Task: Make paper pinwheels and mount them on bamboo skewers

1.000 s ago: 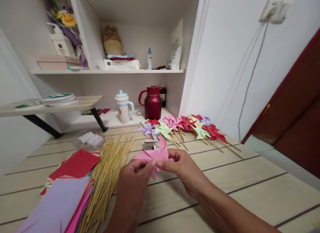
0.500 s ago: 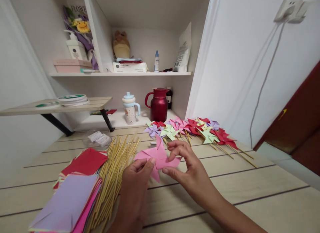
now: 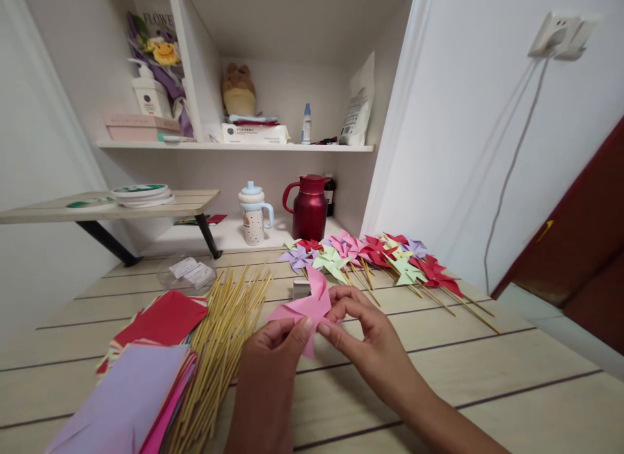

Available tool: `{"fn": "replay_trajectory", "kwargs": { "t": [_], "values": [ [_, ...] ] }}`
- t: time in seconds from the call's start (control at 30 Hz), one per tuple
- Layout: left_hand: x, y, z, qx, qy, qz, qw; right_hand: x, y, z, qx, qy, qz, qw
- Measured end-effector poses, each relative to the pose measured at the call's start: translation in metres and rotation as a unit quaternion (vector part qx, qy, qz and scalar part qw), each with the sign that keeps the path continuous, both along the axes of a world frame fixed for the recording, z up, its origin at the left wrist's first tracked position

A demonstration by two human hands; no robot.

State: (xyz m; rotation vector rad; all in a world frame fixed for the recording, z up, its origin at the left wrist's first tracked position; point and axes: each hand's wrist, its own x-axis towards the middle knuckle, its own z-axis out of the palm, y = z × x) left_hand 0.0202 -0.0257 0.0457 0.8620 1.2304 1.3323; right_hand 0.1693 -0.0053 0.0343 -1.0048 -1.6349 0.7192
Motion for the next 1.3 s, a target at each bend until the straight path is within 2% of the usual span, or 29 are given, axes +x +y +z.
{"fn": "replay_trajectory", "kwargs": {
  "t": [0.17, 0.33, 0.47, 0.6, 0.77, 0.97, 1.1, 1.2, 1.3],
  "values": [
    [-0.001, 0.000, -0.002, -0.004, 0.000, -0.008, 1.000, -0.002, 0.000, -0.001, -0.017, 0.002, 0.014, 1.000],
    [-0.001, 0.001, -0.001, 0.000, 0.021, 0.008, 1.000, -0.001, 0.001, -0.002, -0.013, 0.032, -0.007, 0.999],
    [-0.002, 0.003, -0.002, -0.003, 0.028, -0.008, 1.000, 0.001, 0.004, -0.001, -0.092, 0.119, -0.010, 0.989],
    [-0.003, 0.004, -0.004, 0.033, 0.060, -0.005, 0.998, 0.003, 0.007, 0.000, -0.168, 0.148, 0.064, 0.972],
    [-0.002, 0.006, -0.005, 0.084, 0.122, 0.016, 0.989, 0.003, 0.004, 0.004, -0.134, 0.124, 0.092, 0.979],
    [0.001, 0.003, -0.008, 0.121, 0.184, 0.029, 0.975, 0.004, 0.001, 0.008, -0.087, 0.076, 0.059, 0.992],
    [0.002, 0.003, -0.009, 0.129, 0.193, 0.026, 0.972, 0.005, 0.001, 0.008, -0.075, 0.059, 0.019, 0.995],
    [0.002, 0.004, -0.009, 0.128, 0.191, 0.017, 0.973, 0.005, 0.001, 0.004, -0.104, 0.083, 0.025, 0.991],
    [0.005, 0.002, -0.004, 0.111, 0.163, 0.009, 0.980, 0.003, 0.003, 0.000, -0.171, 0.156, 0.056, 0.971]
  ]
}}
